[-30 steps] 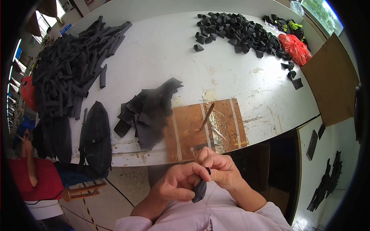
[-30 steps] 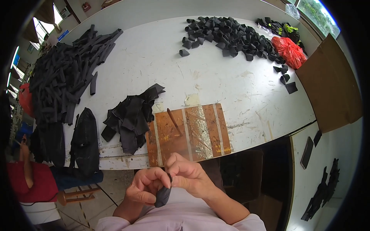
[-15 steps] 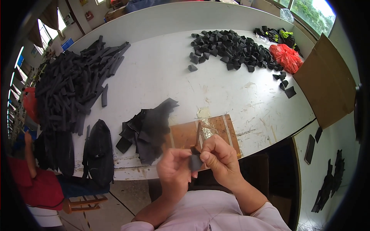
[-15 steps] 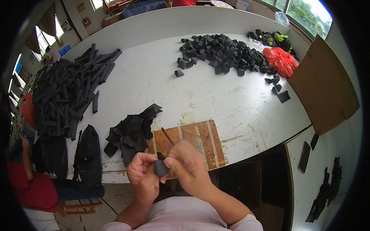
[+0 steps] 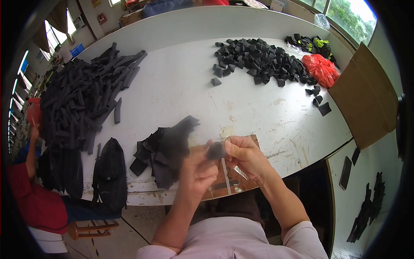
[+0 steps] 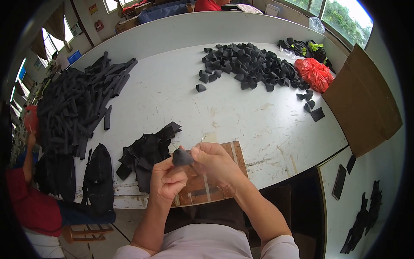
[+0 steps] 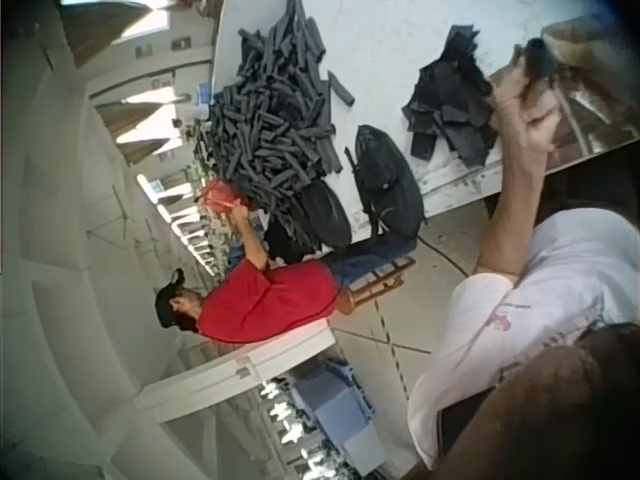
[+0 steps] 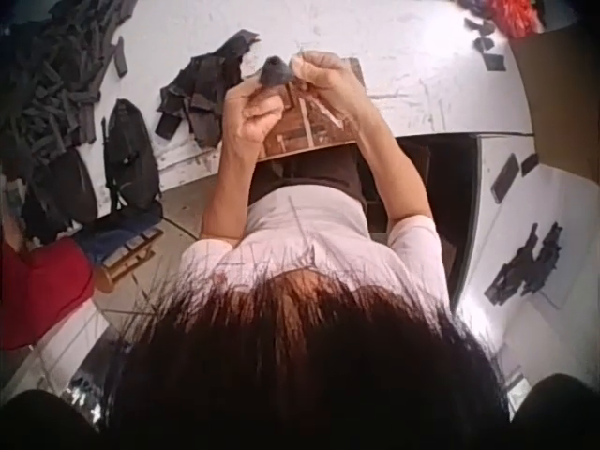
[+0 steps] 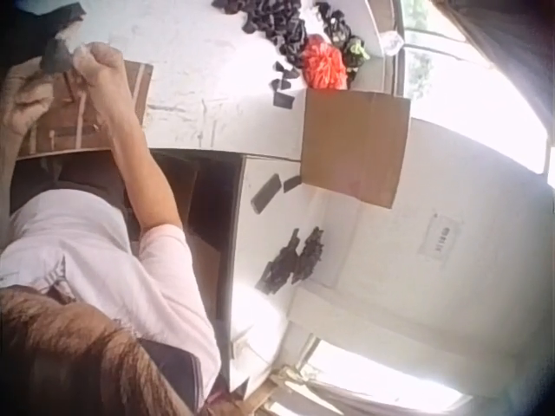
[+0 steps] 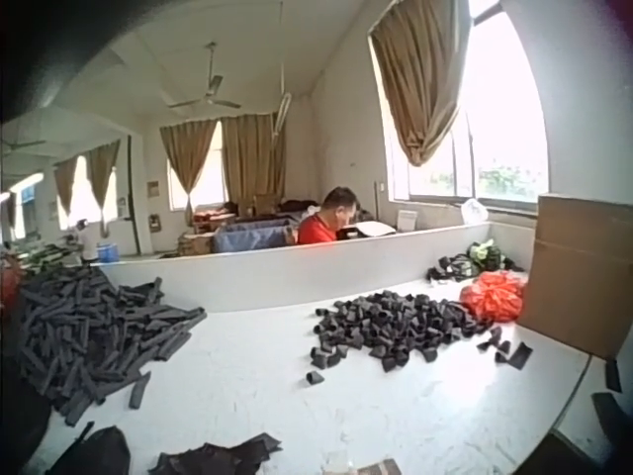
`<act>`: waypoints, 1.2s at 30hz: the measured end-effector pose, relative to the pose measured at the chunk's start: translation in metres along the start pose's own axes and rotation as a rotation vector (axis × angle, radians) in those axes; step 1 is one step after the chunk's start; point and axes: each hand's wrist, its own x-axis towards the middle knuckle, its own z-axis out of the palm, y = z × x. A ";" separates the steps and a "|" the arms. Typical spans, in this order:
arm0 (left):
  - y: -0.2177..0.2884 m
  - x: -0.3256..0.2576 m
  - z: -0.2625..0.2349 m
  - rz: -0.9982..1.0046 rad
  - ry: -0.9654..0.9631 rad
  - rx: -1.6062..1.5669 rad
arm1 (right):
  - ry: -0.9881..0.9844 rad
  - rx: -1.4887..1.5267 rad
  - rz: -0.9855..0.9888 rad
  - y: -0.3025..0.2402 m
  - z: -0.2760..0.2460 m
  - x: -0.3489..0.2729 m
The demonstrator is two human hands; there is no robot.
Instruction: The person is applying glue to black foam pieces by rubbing them against an adhesive-coated board on a workbench.
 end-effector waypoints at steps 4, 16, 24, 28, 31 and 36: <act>0.003 -0.011 0.018 -0.057 -0.091 -0.161 | -0.058 -0.098 -0.062 -0.010 0.003 0.002; 0.010 -0.002 0.013 0.015 0.030 -0.286 | -0.022 -0.303 -0.105 -0.003 0.007 0.011; -0.010 -0.006 -0.019 0.040 -0.280 0.207 | -0.040 -0.211 -0.113 0.023 -0.018 0.006; -0.014 -0.011 0.009 0.838 -0.076 1.130 | -0.010 -0.343 -0.180 0.021 -0.013 0.005; 0.001 -0.012 0.015 0.971 -0.279 1.466 | 0.160 -0.557 -0.192 0.007 -0.004 -0.006; -0.012 -0.022 0.019 0.901 -0.142 1.062 | 0.101 -1.620 -0.884 -0.029 0.021 -0.022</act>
